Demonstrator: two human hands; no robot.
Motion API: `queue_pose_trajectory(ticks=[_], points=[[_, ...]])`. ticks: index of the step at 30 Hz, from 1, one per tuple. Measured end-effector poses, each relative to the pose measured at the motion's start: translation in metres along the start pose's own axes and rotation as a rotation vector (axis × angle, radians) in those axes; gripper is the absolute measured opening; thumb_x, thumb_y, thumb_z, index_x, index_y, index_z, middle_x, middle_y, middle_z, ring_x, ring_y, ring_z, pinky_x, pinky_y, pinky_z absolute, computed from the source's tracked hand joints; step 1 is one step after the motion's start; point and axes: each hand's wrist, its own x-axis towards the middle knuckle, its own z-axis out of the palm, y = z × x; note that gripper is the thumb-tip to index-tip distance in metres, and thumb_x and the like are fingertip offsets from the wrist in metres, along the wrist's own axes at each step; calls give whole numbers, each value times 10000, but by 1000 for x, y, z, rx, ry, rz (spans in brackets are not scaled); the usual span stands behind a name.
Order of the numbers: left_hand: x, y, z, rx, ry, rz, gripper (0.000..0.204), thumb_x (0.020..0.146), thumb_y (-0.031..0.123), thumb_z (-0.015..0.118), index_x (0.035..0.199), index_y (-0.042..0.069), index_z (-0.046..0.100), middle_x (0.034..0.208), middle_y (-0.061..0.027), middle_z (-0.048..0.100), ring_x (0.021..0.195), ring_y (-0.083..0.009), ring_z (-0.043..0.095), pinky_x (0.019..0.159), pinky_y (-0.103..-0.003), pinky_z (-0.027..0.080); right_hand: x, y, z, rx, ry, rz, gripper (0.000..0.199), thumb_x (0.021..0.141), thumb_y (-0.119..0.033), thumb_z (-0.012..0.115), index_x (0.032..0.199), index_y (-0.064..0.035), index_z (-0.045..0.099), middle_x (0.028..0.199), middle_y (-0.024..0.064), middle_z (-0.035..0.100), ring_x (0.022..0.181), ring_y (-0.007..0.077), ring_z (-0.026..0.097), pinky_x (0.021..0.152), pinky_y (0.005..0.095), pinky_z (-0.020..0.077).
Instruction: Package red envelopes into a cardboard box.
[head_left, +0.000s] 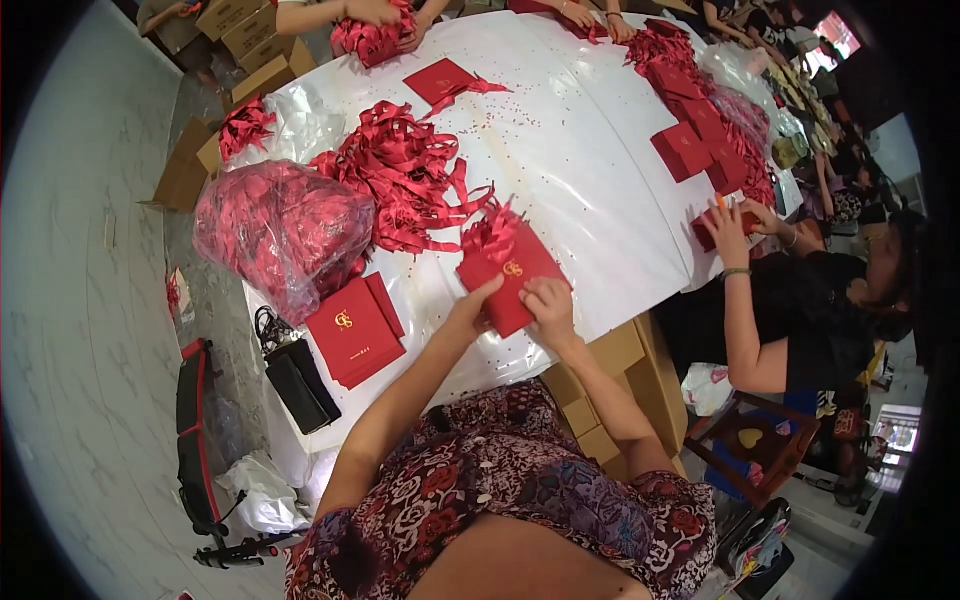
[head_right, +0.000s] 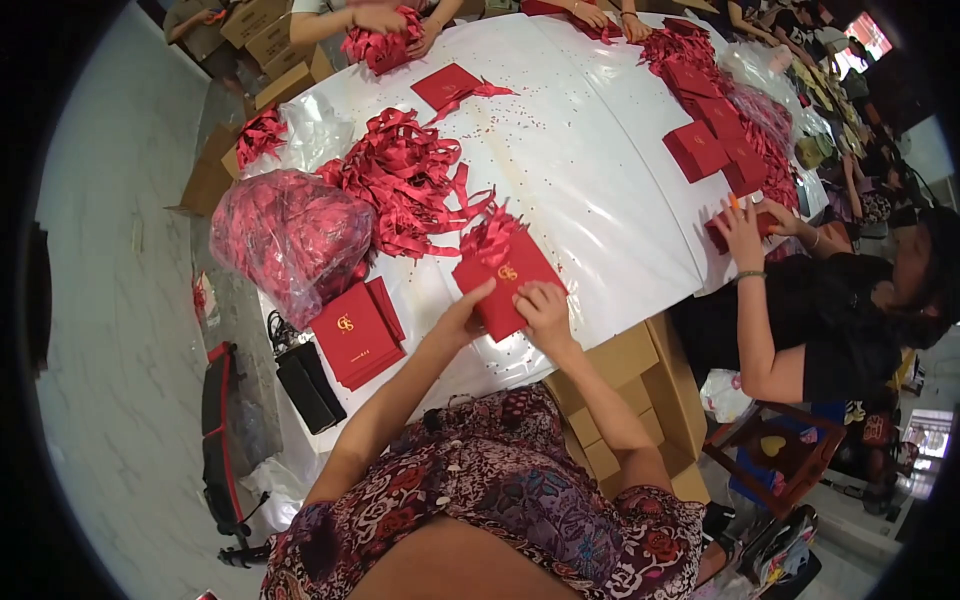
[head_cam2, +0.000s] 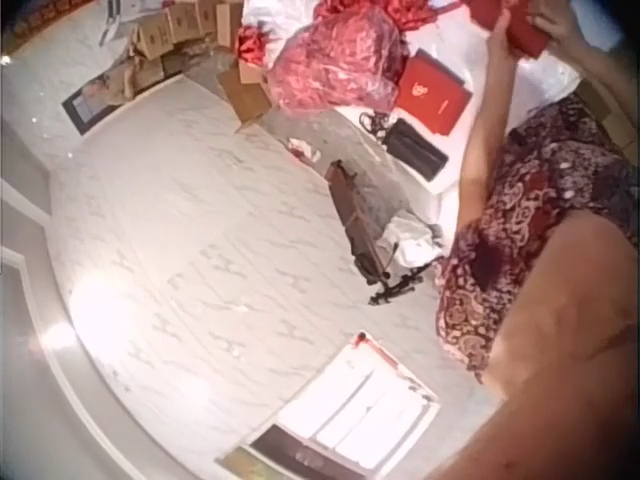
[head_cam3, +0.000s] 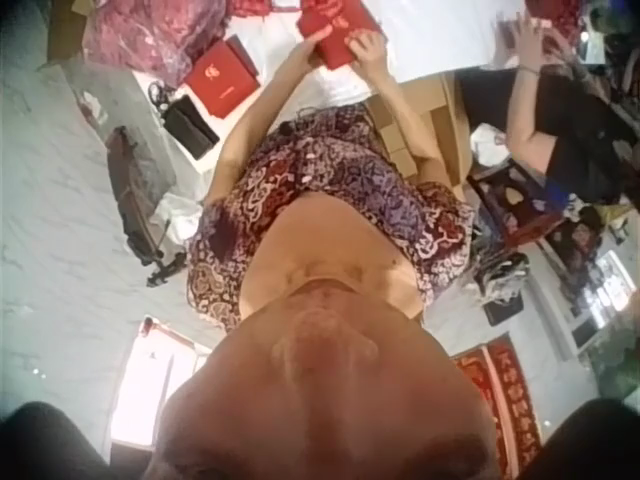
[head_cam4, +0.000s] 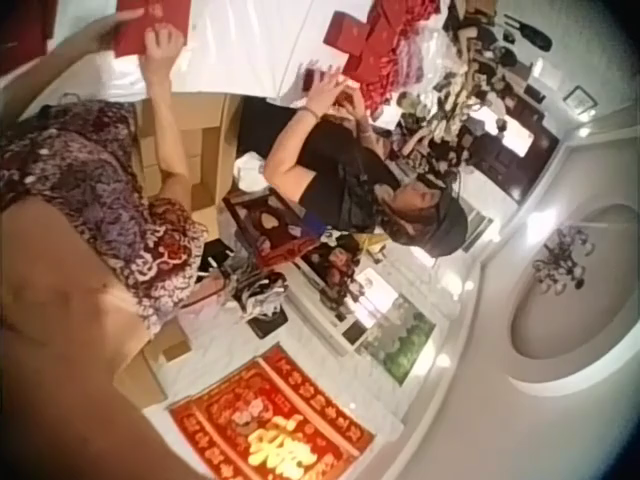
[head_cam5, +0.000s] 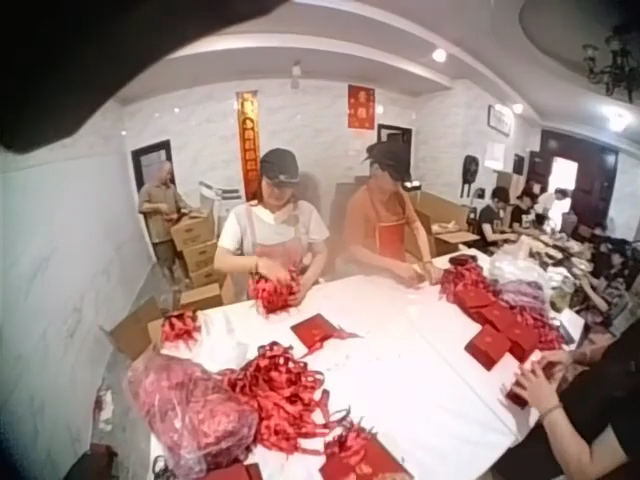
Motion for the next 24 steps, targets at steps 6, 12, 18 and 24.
queue_pose_trajectory(ticks=[6,12,18,24], points=[[24,-25,-25,75,293,380,651,732,207,795,1221,-58,457,1129,-168,598,988,-230,624,822,-351,548,-2,-27,-16,184,-187,113,656,585,-263,834,1115,-53,511,1150,176,488,1088,364,472,918,470,371],[5,-6,32,137,364,586,705,717,189,816,1196,-62,363,1078,-185,579,937,-224,623,776,-326,547,-40,-40,-3,832,298,1362,603,819,-270,736,1275,-38,417,1267,126,461,1181,266,438,1044,447,336],[8,-6,50,252,277,731,572,763,160,783,1129,-26,385,1046,-161,591,908,-187,620,760,-303,540,17,-28,-2,1706,342,1422,477,917,-234,609,1312,-36,431,1265,83,537,1135,195,542,943,335,470],[-2,5,54,433,388,748,684,805,169,749,1335,48,334,1094,-154,569,966,-175,577,790,-298,504,53,49,7,1548,365,1347,450,877,-176,656,1264,-22,485,1198,79,579,1068,182,576,909,307,487]])
